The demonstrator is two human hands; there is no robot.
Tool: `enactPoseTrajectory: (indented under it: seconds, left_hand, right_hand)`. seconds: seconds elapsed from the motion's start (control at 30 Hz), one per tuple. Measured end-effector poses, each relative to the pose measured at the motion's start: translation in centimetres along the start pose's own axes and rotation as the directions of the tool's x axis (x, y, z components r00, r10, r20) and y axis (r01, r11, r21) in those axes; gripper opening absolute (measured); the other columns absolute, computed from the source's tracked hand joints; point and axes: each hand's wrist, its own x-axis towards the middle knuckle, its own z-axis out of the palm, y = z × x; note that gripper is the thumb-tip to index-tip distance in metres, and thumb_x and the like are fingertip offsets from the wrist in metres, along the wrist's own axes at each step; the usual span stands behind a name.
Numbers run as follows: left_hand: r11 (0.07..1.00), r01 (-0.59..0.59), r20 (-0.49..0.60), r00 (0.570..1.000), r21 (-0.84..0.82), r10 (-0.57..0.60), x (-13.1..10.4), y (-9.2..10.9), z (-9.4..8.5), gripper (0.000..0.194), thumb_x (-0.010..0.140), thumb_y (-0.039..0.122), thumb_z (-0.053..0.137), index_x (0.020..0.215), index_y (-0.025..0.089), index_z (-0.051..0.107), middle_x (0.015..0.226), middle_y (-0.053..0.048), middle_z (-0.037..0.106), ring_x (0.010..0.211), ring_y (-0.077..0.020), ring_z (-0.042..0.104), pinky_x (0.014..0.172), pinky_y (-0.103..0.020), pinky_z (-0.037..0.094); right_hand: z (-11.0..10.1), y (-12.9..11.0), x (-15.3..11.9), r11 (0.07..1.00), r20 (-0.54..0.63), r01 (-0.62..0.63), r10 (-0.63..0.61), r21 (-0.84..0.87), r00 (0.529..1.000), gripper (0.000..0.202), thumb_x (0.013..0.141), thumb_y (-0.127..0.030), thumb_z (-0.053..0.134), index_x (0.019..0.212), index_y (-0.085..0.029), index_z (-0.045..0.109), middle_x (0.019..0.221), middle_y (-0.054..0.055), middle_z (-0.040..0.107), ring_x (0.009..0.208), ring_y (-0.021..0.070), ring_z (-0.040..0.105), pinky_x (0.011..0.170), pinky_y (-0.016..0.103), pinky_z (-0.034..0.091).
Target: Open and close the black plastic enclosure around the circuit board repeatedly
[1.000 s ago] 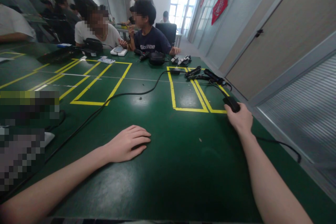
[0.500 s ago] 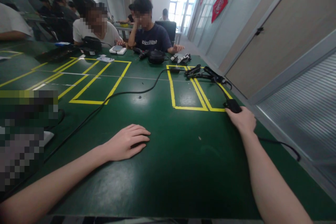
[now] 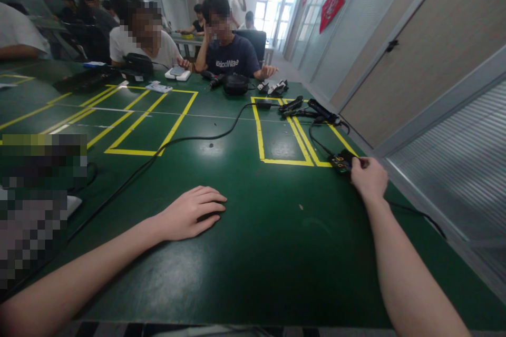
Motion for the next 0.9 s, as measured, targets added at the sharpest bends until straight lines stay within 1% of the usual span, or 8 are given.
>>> enactPoseTrajectory:
  seconds: [0.1, 0.27, 0.37, 0.43, 0.53, 0.7, 0.8, 0.9]
  left_hand:
    - [1.0, -0.003, -0.004, 1.0, 0.0, 0.003, 0.0, 0.0, 0.0, 0.022, 0.106, 0.028, 0.054, 0.114, 0.019, 0.073, 0.126, -0.009, 0.074, 0.117, -0.0246, 0.067, 0.101, -0.04, 0.053]
    - [1.0, 0.001, 0.003, 1.0, -0.002, -0.001, 0.1, 0.1, -0.1, 0.022, 0.106, 0.028, 0.055, 0.114, 0.019, 0.073, 0.126, -0.01, 0.074, 0.116, -0.0247, 0.067, 0.1, -0.04, 0.053]
    - [1.0, 0.003, 0.007, 1.0, -0.004, -0.003, 0.1, 0.0, -0.1, 0.022, 0.105, 0.027, 0.056, 0.114, 0.018, 0.073, 0.126, -0.01, 0.074, 0.117, -0.0251, 0.067, 0.1, -0.041, 0.054]
    - [1.0, 0.005, 0.009, 1.0, -0.007, -0.005, 0.2, 0.0, -0.1, 0.022, 0.105, 0.027, 0.056, 0.115, 0.018, 0.073, 0.127, -0.01, 0.074, 0.117, -0.0252, 0.067, 0.101, -0.041, 0.054]
    - [1.0, 0.009, 0.015, 1.0, -0.011, -0.009, 0.2, 0.1, -0.1, 0.023, 0.105, 0.027, 0.055, 0.115, 0.018, 0.074, 0.127, -0.01, 0.074, 0.117, -0.0251, 0.067, 0.102, -0.042, 0.054]
    - [1.0, 0.014, 0.013, 1.0, -0.01, -0.014, 0.1, 0.1, -0.2, 0.024, 0.105, 0.028, 0.054, 0.115, 0.019, 0.074, 0.126, -0.01, 0.074, 0.117, -0.025, 0.067, 0.101, -0.041, 0.055]
    - [1.0, 0.008, 0.011, 1.0, -0.008, -0.008, 0.1, 0.1, -0.2, 0.023, 0.106, 0.028, 0.054, 0.115, 0.019, 0.073, 0.126, -0.01, 0.074, 0.117, -0.0253, 0.067, 0.101, -0.041, 0.055]
    - [1.0, 0.004, 0.012, 1.0, -0.007, -0.004, 0.1, 0.2, -0.3, 0.023, 0.106, 0.027, 0.054, 0.115, 0.018, 0.073, 0.126, -0.011, 0.074, 0.117, -0.0254, 0.067, 0.101, -0.041, 0.054]
  right_hand:
    - [-0.5, -0.5, -0.4, 0.994, 0.034, -0.106, 0.105, 0.033, 0.994, 0.035, 0.095, -0.029, 0.057, 0.119, -0.009, 0.073, 0.098, 0.018, 0.076, 0.055, 0.02, 0.057, 0.067, 0.035, 0.048]
    - [-0.7, -1.0, -0.9, 0.986, 0.057, -0.148, 0.144, 0.082, 0.988, 0.035, 0.092, -0.025, 0.058, 0.119, -0.01, 0.074, 0.101, 0.015, 0.077, 0.049, 0.0153, 0.052, 0.073, 0.035, 0.051]
    - [-0.6, -1.2, -1.0, 0.982, 0.047, -0.148, 0.143, 0.115, 0.989, 0.041, 0.09, -0.033, 0.063, 0.125, -0.014, 0.07, 0.107, 0.013, 0.076, 0.056, 0.0188, 0.059, 0.076, 0.037, 0.053]
    - [-0.7, -1.4, -0.8, 0.982, 0.028, -0.133, 0.131, 0.133, 0.991, 0.047, 0.087, -0.04, 0.068, 0.126, -0.015, 0.067, 0.111, 0.013, 0.074, 0.075, 0.0247, 0.066, 0.083, 0.039, 0.053]
    - [-1.0, -1.5, -0.7, 0.983, 0.006, -0.108, 0.108, 0.148, 0.994, 0.053, 0.08, -0.046, 0.076, 0.121, -0.014, 0.067, 0.112, 0.016, 0.071, 0.1, 0.0317, 0.065, 0.089, 0.04, 0.05]
    - [-1.2, -1.2, -0.8, 0.995, 0.015, 0.006, -0.008, 0.095, 1.0, 0.043, 0.082, -0.042, 0.075, 0.112, -0.012, 0.069, 0.106, 0.018, 0.07, 0.095, 0.0294, 0.063, 0.078, 0.036, 0.046]
    - [-1.0, -0.9, -0.6, 0.998, 0.007, 0.028, -0.029, 0.055, 1.0, 0.036, 0.084, -0.039, 0.072, 0.108, -0.012, 0.071, 0.105, 0.019, 0.071, 0.094, 0.0302, 0.062, 0.078, 0.036, 0.046]
    - [-0.6, -0.5, -0.2, 0.997, -0.013, 0.072, -0.072, 0.001, 0.997, 0.039, 0.088, -0.041, 0.067, 0.112, -0.01, 0.071, 0.106, 0.022, 0.071, 0.095, 0.0329, 0.063, 0.08, 0.039, 0.046]
